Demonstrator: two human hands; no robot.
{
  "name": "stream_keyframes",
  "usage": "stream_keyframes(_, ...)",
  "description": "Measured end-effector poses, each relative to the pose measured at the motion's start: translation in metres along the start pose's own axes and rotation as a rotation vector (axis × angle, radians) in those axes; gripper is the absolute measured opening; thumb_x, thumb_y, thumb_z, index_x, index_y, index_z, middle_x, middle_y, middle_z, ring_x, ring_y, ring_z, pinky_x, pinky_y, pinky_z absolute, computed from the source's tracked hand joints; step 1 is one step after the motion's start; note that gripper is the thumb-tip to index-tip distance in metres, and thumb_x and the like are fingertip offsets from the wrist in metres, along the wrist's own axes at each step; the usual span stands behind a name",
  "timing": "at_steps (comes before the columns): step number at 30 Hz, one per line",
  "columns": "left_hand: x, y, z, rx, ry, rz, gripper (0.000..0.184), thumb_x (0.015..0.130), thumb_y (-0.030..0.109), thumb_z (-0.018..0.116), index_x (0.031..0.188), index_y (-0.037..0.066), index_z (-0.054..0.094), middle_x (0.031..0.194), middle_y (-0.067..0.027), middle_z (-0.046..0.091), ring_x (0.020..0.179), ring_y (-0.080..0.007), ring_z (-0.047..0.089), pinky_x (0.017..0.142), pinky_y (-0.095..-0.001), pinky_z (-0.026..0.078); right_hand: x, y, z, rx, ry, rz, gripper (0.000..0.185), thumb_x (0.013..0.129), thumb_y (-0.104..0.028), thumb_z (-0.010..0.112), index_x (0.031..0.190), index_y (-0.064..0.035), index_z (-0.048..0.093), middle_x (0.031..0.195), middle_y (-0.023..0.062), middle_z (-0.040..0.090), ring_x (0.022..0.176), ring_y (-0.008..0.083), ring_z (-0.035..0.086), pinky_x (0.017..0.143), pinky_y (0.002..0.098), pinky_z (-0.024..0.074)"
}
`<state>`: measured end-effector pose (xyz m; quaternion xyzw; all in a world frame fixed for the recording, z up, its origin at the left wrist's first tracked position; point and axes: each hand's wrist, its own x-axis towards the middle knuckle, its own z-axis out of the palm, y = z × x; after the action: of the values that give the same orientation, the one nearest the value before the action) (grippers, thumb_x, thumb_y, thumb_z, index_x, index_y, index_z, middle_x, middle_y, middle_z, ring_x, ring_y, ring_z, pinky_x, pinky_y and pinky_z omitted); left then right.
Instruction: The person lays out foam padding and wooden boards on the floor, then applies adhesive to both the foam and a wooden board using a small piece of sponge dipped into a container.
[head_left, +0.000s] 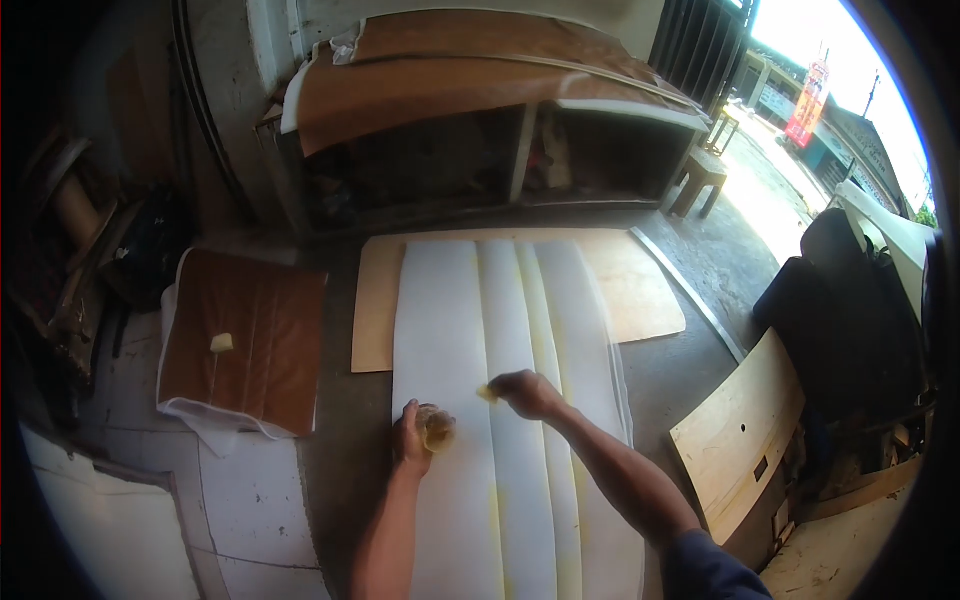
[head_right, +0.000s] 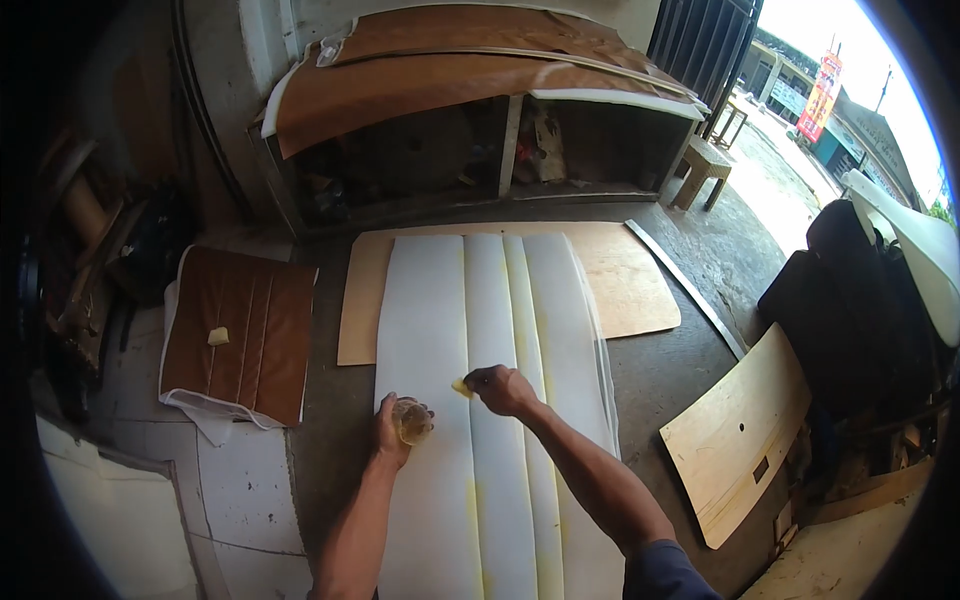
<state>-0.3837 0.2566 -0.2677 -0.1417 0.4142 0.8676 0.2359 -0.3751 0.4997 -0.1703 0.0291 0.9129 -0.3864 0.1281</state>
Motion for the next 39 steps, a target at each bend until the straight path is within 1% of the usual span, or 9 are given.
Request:
stream_keyframes(6, -0.005, 0.014, 0.008, -0.023, 0.028, -0.102, 0.045, 0.096, 0.049, 0.046, 0.098, 0.007, 0.061, 0.094, -0.0138, 0.067, 0.086, -0.0322, 0.068, 0.073, -0.0436, 0.056, 0.073, 0.026, 0.002, -0.347, -0.007, 0.167, 0.025, 0.09, -0.026, 0.056, 0.106, -0.0283, 0.075, 0.103, 0.0065, 0.073, 0.094, 0.0294, 0.069, 0.08, 0.039, 0.0554)
stream_keyframes(14, -0.005, 0.018, 0.008, -0.028, 0.008, -0.12, 0.045, 0.095, 0.051, 0.049, 0.105, 0.008, 0.058, 0.097, -0.0155, 0.066, 0.085, -0.0321, 0.067, 0.071, -0.0434, 0.056, -0.176, -0.018, 0.085, -0.371, -0.666, -0.076, 0.031, 0.089, -0.02, 0.049, 0.111, -0.023, 0.07, 0.096, 0.0189, 0.071, 0.092, 0.0392, 0.069, 0.082, 0.052, 0.0529)
stream_keyframes(16, 0.001, 0.02, 0.009, -0.03, -0.016, -0.127, 0.045, 0.095, 0.051, 0.049, 0.106, 0.009, 0.058, 0.097, -0.015, 0.066, 0.085, -0.032, 0.067, 0.072, -0.0433, 0.055, -0.155, -0.019, 0.07, -0.31, -0.627, -0.08, 0.031, 0.089, -0.019, 0.05, 0.112, -0.0223, 0.071, 0.096, 0.0198, 0.071, 0.09, 0.0391, 0.069, 0.082, 0.0506, 0.0534)
stream_keyframes(19, -0.007, 0.021, 0.006, -0.013, 0.011, -0.165, 0.045, 0.094, 0.052, 0.05, 0.107, 0.01, 0.059, 0.098, -0.0139, 0.066, 0.085, -0.0317, 0.067, 0.074, -0.0432, 0.055, -0.066, -0.015, 0.041, -0.21, 0.132, -0.181, 0.03, 0.088, -0.012, 0.051, 0.105, -0.0226, 0.073, 0.074, 0.0141, 0.07, 0.062, 0.0349, 0.066, 0.057, 0.0438, 0.0519)
stream_keyframes(21, -0.004, 0.02, 0.006, -0.002, 0.014, -0.156, 0.044, 0.094, 0.051, 0.05, 0.108, 0.011, 0.06, 0.099, -0.0123, 0.067, 0.087, -0.0314, 0.067, 0.077, -0.043, 0.054, -0.014, -0.008, 0.022, -0.266, 0.275, -0.145, 0.025, 0.087, -0.013, 0.052, 0.096, -0.0177, 0.075, 0.075, 0.0154, 0.07, 0.065, 0.0347, 0.068, 0.058, 0.0435, 0.0527)
stream_keyframes(32, 0.029, -0.006, -0.032, 0.036, 0.091, -0.034, 0.042, 0.093, 0.05, 0.051, 0.107, 0.01, 0.058, 0.1, -0.0115, 0.064, 0.09, -0.0301, 0.065, 0.079, -0.0448, 0.055, -0.308, -0.019, 0.147, -0.352, -0.507, -0.033, 0.026, 0.09, -0.02, 0.05, 0.108, -0.0171, 0.069, 0.09, 0.0182, 0.071, 0.083, 0.0362, 0.07, 0.072, 0.0515, 0.0533)
stream_keyframes(35, -0.045, 0.027, -0.028, 0.43, 0.113, 0.12, 0.028, 0.092, 0.033, 0.055, 0.096, 0.005, 0.054, 0.082, -0.0072, 0.057, 0.067, -0.0206, 0.061, 0.062, -0.0376, 0.054, -0.318, -0.008, 0.128, 0.006, -0.231, 0.149, 0.031, 0.096, -0.037, 0.051, 0.117, -0.0228, 0.068, 0.095, 0.0083, 0.07, 0.096, 0.0335, 0.066, 0.082, 0.0439, 0.0522)
stream_keyframes(37, -0.115, 0.043, -0.01, 0.517, 0.268, 0.218, 0.022, 0.091, 0.026, 0.055, 0.089, 0.004, 0.053, 0.078, -0.007, 0.054, 0.065, -0.0203, 0.06, 0.057, -0.0376, 0.052, -0.319, 0.015, 0.096, 0.099, 0.226, 0.16, 0.019, 0.091, -0.028, 0.062, 0.104, -0.0206, 0.075, 0.093, 0.0107, 0.064, 0.102, 0.0291, 0.062, 0.085, 0.0405, 0.05)
stream_keyframes(39, -0.141, 0.04, -0.033, 0.48, 0.223, -0.047, 0.022, 0.089, 0.025, 0.059, 0.086, 0.004, 0.054, 0.077, -0.0072, 0.055, 0.065, -0.0215, 0.061, 0.056, -0.0394, 0.053, -0.322, 0.046, 0.071, -0.231, 0.641, 0.294, 0.02, 0.088, -0.025, 0.067, 0.104, -0.0154, 0.075, 0.098, 0.0134, 0.067, 0.101, 0.0291, 0.061, 0.086, 0.0393, 0.0493)
